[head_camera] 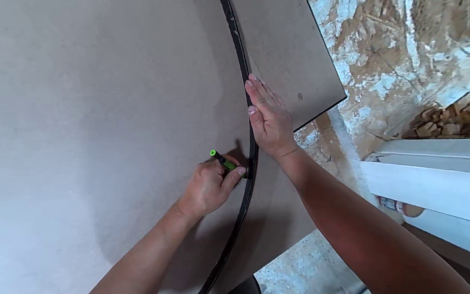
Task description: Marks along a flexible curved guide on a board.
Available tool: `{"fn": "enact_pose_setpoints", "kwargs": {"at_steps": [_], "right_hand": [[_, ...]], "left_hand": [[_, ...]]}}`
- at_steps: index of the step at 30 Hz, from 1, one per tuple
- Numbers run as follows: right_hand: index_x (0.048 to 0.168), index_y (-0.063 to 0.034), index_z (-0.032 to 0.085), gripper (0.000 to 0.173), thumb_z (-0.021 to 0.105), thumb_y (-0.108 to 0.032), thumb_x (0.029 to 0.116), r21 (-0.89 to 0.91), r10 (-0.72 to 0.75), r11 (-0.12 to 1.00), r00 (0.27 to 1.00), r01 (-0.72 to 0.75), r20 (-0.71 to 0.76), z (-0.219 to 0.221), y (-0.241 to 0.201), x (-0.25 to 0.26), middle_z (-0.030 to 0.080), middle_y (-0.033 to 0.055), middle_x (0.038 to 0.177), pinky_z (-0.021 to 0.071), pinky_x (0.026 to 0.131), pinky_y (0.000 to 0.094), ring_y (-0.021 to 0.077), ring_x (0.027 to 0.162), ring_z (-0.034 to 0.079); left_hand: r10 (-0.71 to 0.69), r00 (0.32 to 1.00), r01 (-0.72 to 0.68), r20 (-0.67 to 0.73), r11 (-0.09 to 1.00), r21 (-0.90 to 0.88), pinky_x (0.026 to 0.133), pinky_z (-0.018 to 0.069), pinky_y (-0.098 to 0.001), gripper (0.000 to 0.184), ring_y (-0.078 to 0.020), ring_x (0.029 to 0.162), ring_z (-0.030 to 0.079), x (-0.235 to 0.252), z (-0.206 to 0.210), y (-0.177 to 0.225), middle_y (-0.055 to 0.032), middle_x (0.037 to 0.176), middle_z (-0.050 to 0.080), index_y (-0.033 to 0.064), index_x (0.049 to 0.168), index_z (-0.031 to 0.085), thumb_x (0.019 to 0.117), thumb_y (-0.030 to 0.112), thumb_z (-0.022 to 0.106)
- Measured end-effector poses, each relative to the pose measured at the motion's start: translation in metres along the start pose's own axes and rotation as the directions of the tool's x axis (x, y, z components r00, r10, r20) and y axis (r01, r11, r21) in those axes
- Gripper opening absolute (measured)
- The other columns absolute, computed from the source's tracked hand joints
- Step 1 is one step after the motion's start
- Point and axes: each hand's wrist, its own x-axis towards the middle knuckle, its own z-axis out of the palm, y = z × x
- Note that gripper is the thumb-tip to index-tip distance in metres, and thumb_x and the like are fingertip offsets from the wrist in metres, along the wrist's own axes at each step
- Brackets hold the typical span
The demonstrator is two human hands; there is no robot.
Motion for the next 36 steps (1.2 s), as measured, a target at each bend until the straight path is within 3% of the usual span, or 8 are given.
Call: {"fn": "enact_pose_setpoints", "kwargs": {"at_steps": [6,9,12,18,25,30,36], "right_hand": [[0.156,-0.0147,0.046,0.050,0.031,-0.028,0.1112,0.001,-0.002,1.000,1.000,0.002,0.010,-0.001,0.001,0.001,0.041,0.0006,0.164,0.0256,0.127,0.0476,0.0196,0.154,0.034],[0.155,-0.0138,0.048,0.050,0.030,-0.028,0.1110,-0.010,-0.017,1.000,1.000,0.017,-0.002,0.001,0.004,0.000,0.042,0.0016,0.164,0.0267,0.127,0.0486,0.0208,0.153,0.035],[0.156,-0.0143,0.046,0.050,0.029,-0.028,0.1109,-0.009,-0.015,1.000,1.000,0.015,0.007,0.000,0.004,0.000,0.041,0.0010,0.164,0.0259,0.127,0.0493,0.0204,0.155,0.032],[0.154,-0.0130,0.049,0.052,0.029,-0.031,0.1106,-0.002,-0.024,1.000,1.000,0.024,-0.004,0.000,0.004,0.000,0.043,0.0018,0.163,0.0264,0.127,0.0488,0.0222,0.154,0.033],[0.154,-0.0130,0.050,0.051,0.029,-0.031,0.1111,0.006,-0.016,1.000,1.000,0.016,0.008,0.000,0.001,-0.001,0.044,0.0033,0.162,0.0280,0.126,0.0510,0.0248,0.154,0.035],[0.156,-0.0131,0.047,0.051,0.030,-0.028,0.1105,0.010,-0.020,1.000,0.999,0.020,0.025,-0.001,0.002,-0.001,0.042,0.0041,0.163,0.0267,0.126,0.0511,0.0255,0.154,0.034],[0.156,-0.0118,0.047,0.051,0.031,-0.026,0.1100,0.005,-0.018,1.000,1.000,0.018,0.015,-0.001,0.001,-0.001,0.042,0.0031,0.163,0.0261,0.127,0.0506,0.0239,0.154,0.034]], "left_hand": [[0.029,0.998,-0.026,-0.062,0.998,0.052,0.063,0.0582,-0.0233,0.024,-0.0027,0.066,0.067,0.029,0.002,-0.005,0.0043,0.078,0.072,0.0109,0.105,0.071,0.1047,0.032,0.059],[-0.008,0.992,0.014,-0.125,0.999,0.049,0.065,0.0593,-0.0292,0.026,-0.0071,0.068,0.068,0.059,-0.002,-0.004,0.0005,0.079,0.072,0.0095,0.107,0.071,0.1047,0.033,0.060],[-0.074,0.989,0.077,-0.129,0.997,0.022,0.065,0.0612,-0.0301,0.025,-0.0070,0.068,0.070,0.078,-0.009,0.000,0.0024,0.079,0.073,0.0119,0.107,0.070,0.1049,0.034,0.060],[-0.074,0.991,0.071,0.114,0.997,0.030,0.059,0.0603,-0.0267,0.025,-0.0039,0.062,0.066,0.023,-0.004,0.001,0.0060,0.075,0.069,0.0133,0.098,0.073,0.1032,0.035,0.061],[-0.098,0.992,0.097,0.078,0.995,0.017,0.056,0.0582,-0.0234,0.021,-0.0025,0.060,0.065,0.016,-0.004,0.008,0.0065,0.073,0.070,0.0130,0.100,0.072,0.1043,0.030,0.061],[-0.163,0.986,0.160,-0.042,0.985,-0.060,0.052,0.0575,-0.0238,0.016,-0.0035,0.058,0.065,-0.009,-0.003,0.008,0.0068,0.074,0.071,0.0130,0.105,0.069,0.1041,0.026,0.060],[-0.114,0.992,0.112,-0.046,0.993,-0.045,0.059,0.0596,-0.0227,0.019,-0.0023,0.065,0.066,-0.025,0.012,0.004,0.0063,0.080,0.072,0.0113,0.103,0.071,0.1032,0.027,0.061]]}}
